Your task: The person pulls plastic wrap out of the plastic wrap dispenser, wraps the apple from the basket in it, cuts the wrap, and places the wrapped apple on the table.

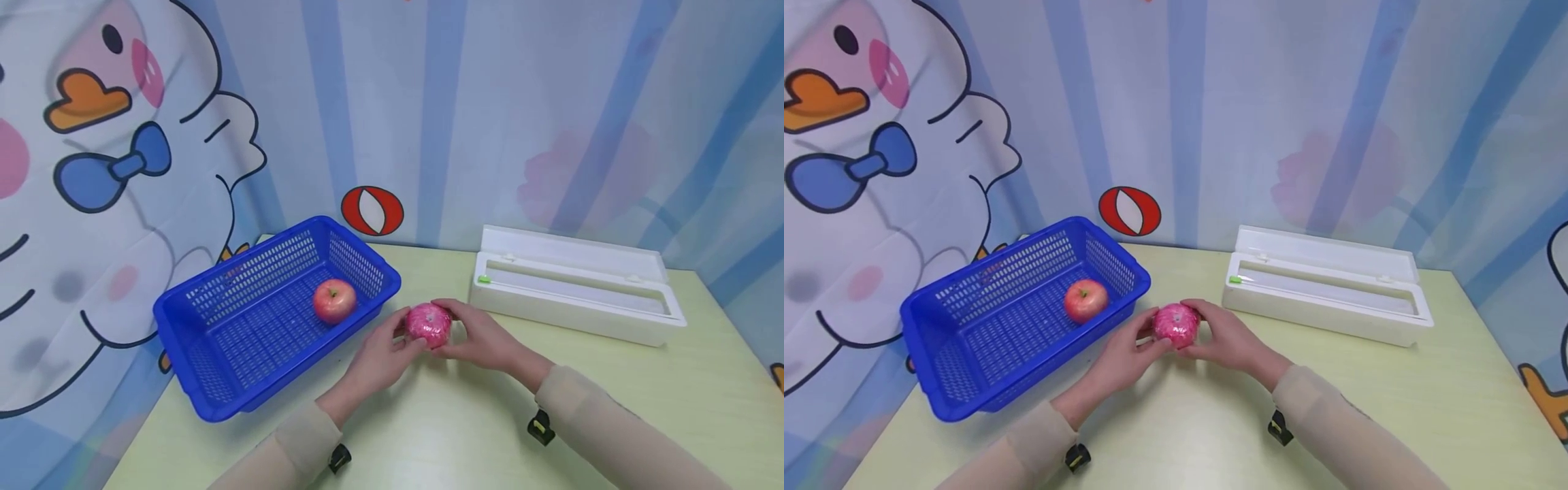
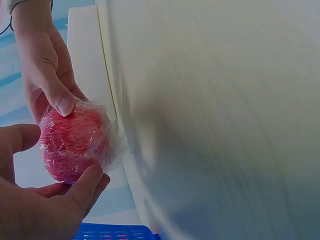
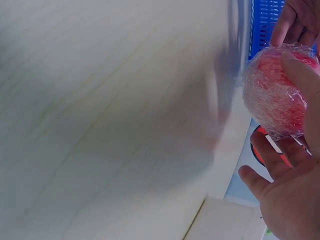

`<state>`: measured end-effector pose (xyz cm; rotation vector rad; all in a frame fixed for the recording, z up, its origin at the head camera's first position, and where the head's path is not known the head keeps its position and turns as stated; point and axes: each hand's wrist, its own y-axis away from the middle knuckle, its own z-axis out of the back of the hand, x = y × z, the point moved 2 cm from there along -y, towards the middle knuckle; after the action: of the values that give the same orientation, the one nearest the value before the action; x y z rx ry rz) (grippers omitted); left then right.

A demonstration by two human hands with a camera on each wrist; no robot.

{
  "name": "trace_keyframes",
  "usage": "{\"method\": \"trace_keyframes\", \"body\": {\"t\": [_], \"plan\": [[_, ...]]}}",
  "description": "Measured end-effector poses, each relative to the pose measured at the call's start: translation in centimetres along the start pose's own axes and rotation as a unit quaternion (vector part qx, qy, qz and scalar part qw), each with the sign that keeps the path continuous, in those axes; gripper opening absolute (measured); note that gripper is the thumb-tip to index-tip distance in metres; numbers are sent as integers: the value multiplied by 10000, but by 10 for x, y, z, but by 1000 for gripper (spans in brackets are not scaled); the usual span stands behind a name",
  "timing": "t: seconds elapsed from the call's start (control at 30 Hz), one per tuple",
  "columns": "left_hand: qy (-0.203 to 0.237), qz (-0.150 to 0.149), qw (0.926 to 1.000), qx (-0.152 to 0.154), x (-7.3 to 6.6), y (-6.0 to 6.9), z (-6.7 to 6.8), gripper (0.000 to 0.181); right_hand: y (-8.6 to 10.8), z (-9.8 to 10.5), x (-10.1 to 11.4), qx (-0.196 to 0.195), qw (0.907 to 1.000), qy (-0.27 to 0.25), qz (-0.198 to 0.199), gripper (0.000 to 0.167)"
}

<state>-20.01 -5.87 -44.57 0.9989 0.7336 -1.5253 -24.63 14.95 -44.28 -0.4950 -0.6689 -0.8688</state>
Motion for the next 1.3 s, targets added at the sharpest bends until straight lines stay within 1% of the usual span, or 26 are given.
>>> {"method": "trace_keyframes", "body": {"t": [0.23, 0.4, 0.5, 0.6, 0.73, 0.83, 0.97, 1.13, 1.23, 1.3], "plan": [[-218, 18, 9998, 5, 8, 0, 0, 70, -5, -9, -6, 92, 9988, 463, -145, 81], [-210, -93, 9997, 91, 13, 2, -1, 71, -4, -15, -7, 94, 9975, 603, -345, 83], [-257, -251, 9993, 92, 15, 2, -1, 70, -3, -17, -7, 62, 9973, 637, -362, 83], [-563, -421, 9975, 69, 16, 3, -1, 71, -3, -18, -7, 55, 9971, 675, -347, 85], [-1140, -390, 9927, 18, 15, 4, 1, 77, -2, -19, -6, 90, 9969, 731, -259, 91], [-1487, -413, 9880, -23, 10, 7, 2, 80, 0, -18, -6, 150, 9963, 825, -167, 100], [-1885, -780, 9789, -88, 0, 13, 0, 78, 5, -13, -6, 146, 9949, 993, -117, 106], [-2258, -1194, 9665, -232, -15, 17, -4, 73, 15, 1, -3, 27, 9946, 1038, -73, 100], [-2319, -1354, 9629, -281, -27, 17, -7, 67, 24, 13, 1, -56, 9944, 1060, -16, 95], [-2351, -1418, 9612, -264, -35, 13, -9, 65, 31, 21, 3, -126, 9938, 1105, 10, 91]]}}
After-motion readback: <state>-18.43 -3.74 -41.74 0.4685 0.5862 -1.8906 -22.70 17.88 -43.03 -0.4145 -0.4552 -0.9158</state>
